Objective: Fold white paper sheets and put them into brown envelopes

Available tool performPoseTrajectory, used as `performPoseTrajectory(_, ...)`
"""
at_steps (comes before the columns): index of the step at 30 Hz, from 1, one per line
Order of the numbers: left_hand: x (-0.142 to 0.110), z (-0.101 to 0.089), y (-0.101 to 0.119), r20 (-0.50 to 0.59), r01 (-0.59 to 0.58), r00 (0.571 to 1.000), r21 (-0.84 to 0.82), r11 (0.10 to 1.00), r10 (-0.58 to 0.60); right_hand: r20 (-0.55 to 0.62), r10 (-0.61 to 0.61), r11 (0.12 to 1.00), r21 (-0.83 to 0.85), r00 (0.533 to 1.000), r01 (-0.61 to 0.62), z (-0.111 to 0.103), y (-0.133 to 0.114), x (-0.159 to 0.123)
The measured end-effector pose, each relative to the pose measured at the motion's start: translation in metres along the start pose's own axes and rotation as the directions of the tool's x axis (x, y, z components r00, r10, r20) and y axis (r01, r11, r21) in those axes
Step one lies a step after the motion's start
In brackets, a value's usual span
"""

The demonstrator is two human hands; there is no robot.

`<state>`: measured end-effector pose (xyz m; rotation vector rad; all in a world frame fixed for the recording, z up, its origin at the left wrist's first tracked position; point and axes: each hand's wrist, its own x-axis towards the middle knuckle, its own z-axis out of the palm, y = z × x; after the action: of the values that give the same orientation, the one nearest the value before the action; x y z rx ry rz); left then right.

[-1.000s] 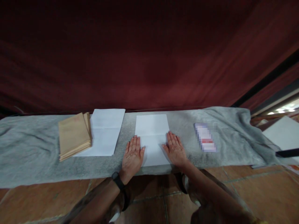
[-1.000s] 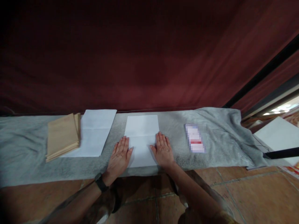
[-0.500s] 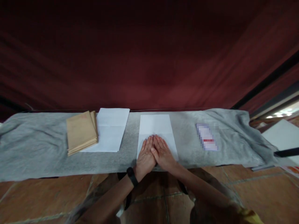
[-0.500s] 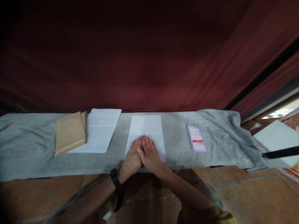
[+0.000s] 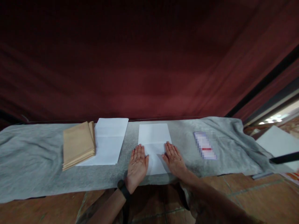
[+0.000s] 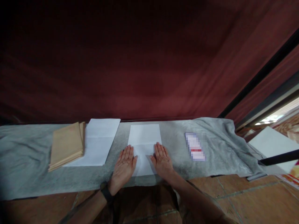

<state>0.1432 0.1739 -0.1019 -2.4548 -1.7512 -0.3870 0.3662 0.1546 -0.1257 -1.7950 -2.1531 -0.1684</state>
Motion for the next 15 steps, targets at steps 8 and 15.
performPoseTrajectory(8, 0.069, -0.001, 0.014, -0.026, -0.15, 0.989, -0.081, 0.985, 0.149, 0.083, 0.079, 0.976, 0.197, 0.993, -0.094, 0.002, -0.024, 0.082)
performPoseTrajectory(15, 0.092, 0.039, 0.019, 0.086, -0.097, 0.991, -0.055, 0.994, 0.102, 0.111, 0.082, 0.979, 0.177, 0.99, -0.101, 0.024, -0.041, 0.11)
